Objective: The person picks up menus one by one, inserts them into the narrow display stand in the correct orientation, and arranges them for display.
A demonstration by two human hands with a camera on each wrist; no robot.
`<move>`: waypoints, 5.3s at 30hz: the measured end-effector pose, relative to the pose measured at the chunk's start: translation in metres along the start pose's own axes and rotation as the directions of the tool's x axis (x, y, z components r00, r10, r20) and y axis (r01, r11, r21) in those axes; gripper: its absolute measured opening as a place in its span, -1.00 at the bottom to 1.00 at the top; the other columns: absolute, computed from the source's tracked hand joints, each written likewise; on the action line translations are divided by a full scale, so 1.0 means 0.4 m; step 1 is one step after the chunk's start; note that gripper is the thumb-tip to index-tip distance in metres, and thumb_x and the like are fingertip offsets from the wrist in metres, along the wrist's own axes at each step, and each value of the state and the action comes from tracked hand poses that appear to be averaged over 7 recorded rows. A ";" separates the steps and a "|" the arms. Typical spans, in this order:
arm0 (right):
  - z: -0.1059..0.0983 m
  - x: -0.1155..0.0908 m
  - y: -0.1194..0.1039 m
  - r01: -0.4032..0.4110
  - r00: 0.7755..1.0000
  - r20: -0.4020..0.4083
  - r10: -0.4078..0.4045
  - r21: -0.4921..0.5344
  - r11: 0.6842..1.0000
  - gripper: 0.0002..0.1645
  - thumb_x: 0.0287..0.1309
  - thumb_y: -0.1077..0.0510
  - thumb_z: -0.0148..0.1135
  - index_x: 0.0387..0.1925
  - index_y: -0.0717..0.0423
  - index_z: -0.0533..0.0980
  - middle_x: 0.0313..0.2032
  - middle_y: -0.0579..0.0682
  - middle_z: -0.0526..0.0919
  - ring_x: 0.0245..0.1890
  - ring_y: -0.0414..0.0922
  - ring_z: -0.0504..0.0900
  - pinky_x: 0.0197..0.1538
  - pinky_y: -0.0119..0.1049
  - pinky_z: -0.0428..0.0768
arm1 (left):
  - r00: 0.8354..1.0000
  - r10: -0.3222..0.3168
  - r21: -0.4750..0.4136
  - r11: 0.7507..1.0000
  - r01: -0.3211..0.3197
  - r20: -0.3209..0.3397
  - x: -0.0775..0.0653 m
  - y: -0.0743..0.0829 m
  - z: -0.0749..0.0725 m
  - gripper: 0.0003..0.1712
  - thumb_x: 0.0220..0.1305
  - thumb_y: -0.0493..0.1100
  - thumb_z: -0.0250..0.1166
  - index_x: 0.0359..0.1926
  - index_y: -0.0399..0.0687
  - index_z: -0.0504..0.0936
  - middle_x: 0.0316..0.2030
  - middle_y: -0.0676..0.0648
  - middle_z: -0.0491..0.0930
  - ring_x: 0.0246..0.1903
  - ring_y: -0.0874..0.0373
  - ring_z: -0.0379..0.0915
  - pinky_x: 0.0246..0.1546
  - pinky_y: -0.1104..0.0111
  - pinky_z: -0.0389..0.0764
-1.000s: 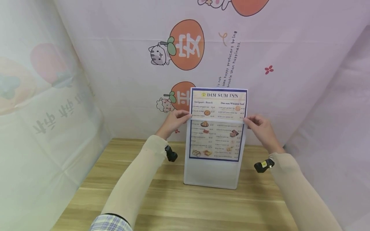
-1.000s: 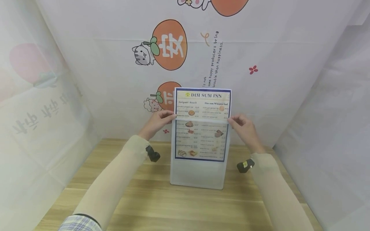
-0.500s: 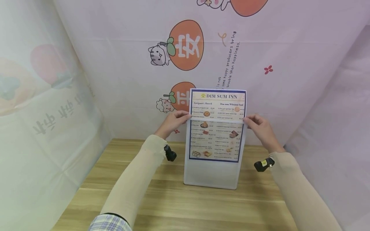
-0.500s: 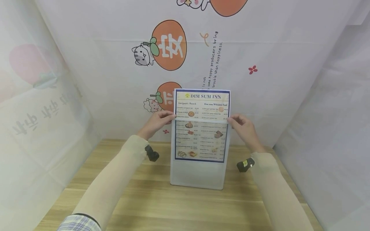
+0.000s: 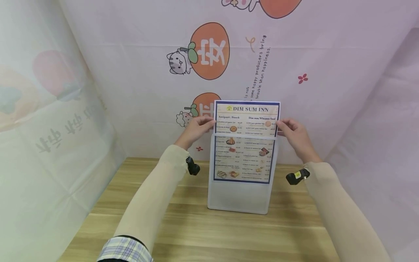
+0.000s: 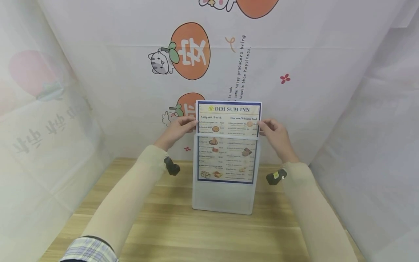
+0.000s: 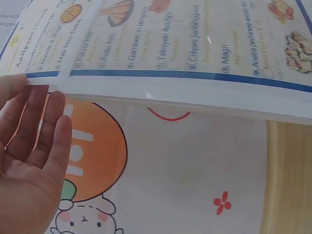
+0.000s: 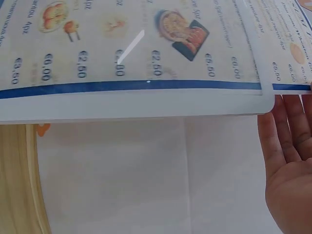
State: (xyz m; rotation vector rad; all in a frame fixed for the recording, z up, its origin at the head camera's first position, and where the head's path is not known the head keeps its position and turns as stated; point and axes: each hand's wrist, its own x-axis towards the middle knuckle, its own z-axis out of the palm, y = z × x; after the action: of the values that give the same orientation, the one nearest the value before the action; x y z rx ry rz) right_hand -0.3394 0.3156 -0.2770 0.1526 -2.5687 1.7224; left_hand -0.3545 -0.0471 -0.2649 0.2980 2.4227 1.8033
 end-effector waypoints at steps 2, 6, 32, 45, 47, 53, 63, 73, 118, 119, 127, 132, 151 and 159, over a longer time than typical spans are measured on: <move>-0.003 0.005 -0.007 0.004 1.000 -0.004 -0.004 0.001 1.000 -0.24 0.33 -0.39 0.09 0.18 0.15 0.43 0.07 0.09 0.55 -0.03 -0.13 0.60 0.38 0.20 0.26 | 1.000 0.006 0.000 1.000 -0.006 -0.012 0.002 0.007 -0.001 -0.61 0.43 0.07 0.27 0.13 -0.02 0.66 0.03 0.03 0.65 0.07 0.15 0.53 0.12 0.30 0.56; -0.005 0.010 -0.015 0.014 1.000 -0.011 -0.014 0.007 1.000 -0.26 0.33 -0.38 0.10 0.17 0.15 0.44 0.05 0.07 0.58 -0.03 -0.15 0.61 0.36 0.14 0.31 | 1.000 0.006 0.004 1.000 -0.006 -0.029 0.004 0.021 -0.002 -0.59 0.43 0.09 0.26 0.16 0.01 0.64 0.03 0.05 0.65 0.05 0.19 0.56 0.12 0.32 0.56; -0.012 -0.013 0.026 0.012 0.999 0.034 -0.013 0.040 0.999 -0.36 0.37 -0.27 0.15 0.13 0.19 0.47 -0.01 -0.02 0.64 -0.05 -0.19 0.63 0.36 0.18 0.29 | 0.998 -0.036 0.037 0.999 0.037 -0.045 -0.009 0.007 0.015 -0.61 0.38 0.15 0.29 0.08 0.08 0.69 0.12 0.09 0.61 0.11 0.22 0.50 0.13 0.32 0.54; -0.002 -0.037 0.052 -0.029 0.997 0.065 0.029 -0.001 1.000 -0.31 0.36 -0.33 0.11 0.13 0.18 0.49 0.07 0.04 0.58 0.09 -0.14 0.50 0.25 -0.10 0.42 | 0.997 -0.080 0.054 0.995 0.080 -0.007 -0.025 -0.030 0.014 -0.64 0.38 0.15 0.30 0.04 0.08 0.69 -0.06 0.09 0.67 0.04 0.17 0.52 0.15 0.21 0.52; -0.002 -0.038 0.057 -0.028 0.997 0.070 0.029 -0.009 1.000 -0.32 0.36 -0.32 0.11 0.11 0.17 0.50 0.06 0.02 0.58 0.08 -0.15 0.50 0.24 -0.12 0.44 | 0.997 -0.081 0.055 0.995 0.081 -0.005 -0.028 -0.034 0.014 -0.65 0.38 0.13 0.30 0.04 0.08 0.69 -0.06 0.08 0.67 0.03 0.17 0.53 0.14 0.23 0.53; 0.003 -0.050 0.071 -0.021 0.997 0.076 0.022 -0.020 1.000 -0.37 0.38 -0.29 0.12 0.09 0.17 0.51 0.06 -0.01 0.58 0.06 -0.17 0.53 0.14 -0.29 0.52 | 0.997 -0.082 0.069 0.994 0.082 -0.002 -0.040 -0.038 0.017 -0.67 0.40 0.09 0.29 0.03 0.04 0.70 -0.09 0.06 0.68 0.00 0.17 0.54 0.10 0.27 0.56; 0.008 -0.050 0.078 -0.010 0.998 0.065 0.010 0.008 1.000 -0.35 0.38 -0.28 0.13 0.11 0.21 0.49 0.08 0.01 0.56 0.06 -0.18 0.53 0.08 -0.41 0.55 | 0.998 -0.060 0.100 0.993 0.060 0.000 -0.037 -0.044 0.016 -0.69 0.42 0.09 0.27 0.00 0.04 0.70 -0.10 0.07 0.68 -0.02 0.13 0.55 0.06 0.27 0.58; 0.001 -0.033 0.051 -0.040 0.996 0.083 0.040 0.007 0.999 -0.26 0.35 -0.37 0.08 0.16 0.19 0.44 0.10 0.07 0.56 0.13 -0.09 0.46 0.35 0.06 0.32 | 0.999 -0.053 0.105 0.993 0.051 0.013 -0.021 -0.020 0.010 -0.68 0.42 0.13 0.26 -0.01 0.07 0.71 -0.09 0.07 0.66 -0.03 0.15 0.51 0.07 0.22 0.54; -0.001 -0.037 0.077 -0.037 0.992 0.118 0.038 -0.006 0.999 -0.34 0.39 -0.30 0.09 0.10 0.20 0.49 0.08 0.02 0.58 0.11 -0.17 0.50 0.25 -0.10 0.43 | 0.999 -0.031 0.145 0.989 0.034 -0.023 -0.038 -0.031 0.025 -0.67 0.41 0.15 0.26 0.01 0.10 0.69 -0.08 0.11 0.66 0.00 0.19 0.51 0.11 0.19 0.52; 0.000 -0.039 0.077 -0.040 0.992 0.118 0.040 -0.007 0.999 -0.34 0.39 -0.31 0.09 0.10 0.19 0.49 0.08 0.02 0.58 0.11 -0.17 0.50 0.24 -0.11 0.43 | 0.999 -0.034 0.141 0.989 0.036 -0.022 -0.039 -0.034 0.025 -0.67 0.41 0.15 0.26 0.01 0.10 0.69 -0.08 0.11 0.66 0.00 0.18 0.51 0.11 0.20 0.52; 0.006 -0.043 0.073 -0.037 0.993 0.107 0.039 -0.017 0.999 -0.32 0.37 -0.33 0.10 0.14 0.16 0.48 0.08 0.03 0.58 0.09 -0.17 0.51 0.24 -0.11 0.45 | 0.999 -0.042 0.125 0.991 0.045 -0.027 -0.035 -0.050 0.025 -0.66 0.40 0.14 0.28 0.01 0.08 0.69 -0.10 0.08 0.66 -0.04 0.16 0.51 0.06 0.21 0.55; 0.007 -0.040 0.072 -0.043 0.993 0.113 0.044 -0.017 0.999 -0.33 0.39 -0.32 0.08 0.14 0.16 0.47 0.10 0.03 0.57 0.12 -0.18 0.49 0.25 -0.11 0.45 | 0.999 -0.034 0.150 0.988 0.036 -0.018 -0.032 -0.045 0.025 -0.67 0.40 0.14 0.27 -0.01 0.07 0.70 -0.13 0.07 0.66 -0.08 0.14 0.50 0.02 0.21 0.54; 0.019 0.004 0.019 -0.039 0.996 0.076 0.041 -0.031 0.999 -0.27 0.42 -0.39 -0.07 0.17 0.14 0.43 0.10 0.09 0.55 0.18 -0.02 0.45 0.34 0.08 0.35 | 0.999 -0.038 0.169 0.985 0.040 -0.013 -0.006 0.003 0.035 -0.51 0.46 0.24 0.13 0.14 0.06 0.64 -0.04 0.08 0.63 0.02 0.15 0.47 0.11 0.17 0.51; 0.018 0.010 0.019 -0.030 0.996 0.085 0.033 -0.040 0.999 -0.21 0.44 -0.35 -0.06 0.38 0.14 0.32 0.25 0.15 0.45 0.24 0.01 0.40 0.35 0.06 0.35 | 0.997 -0.060 0.190 0.979 0.066 -0.039 0.002 0.004 0.040 -0.52 0.48 0.26 0.09 0.19 0.12 0.58 0.13 0.06 0.55 0.14 0.14 0.43 0.19 0.14 0.48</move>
State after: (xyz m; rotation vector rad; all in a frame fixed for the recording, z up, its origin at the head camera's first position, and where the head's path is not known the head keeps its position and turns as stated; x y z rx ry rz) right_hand -0.3439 0.3116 -0.2864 0.1898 -2.6773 1.7115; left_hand -0.3517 -0.0314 -0.2681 0.2057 2.6021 1.5642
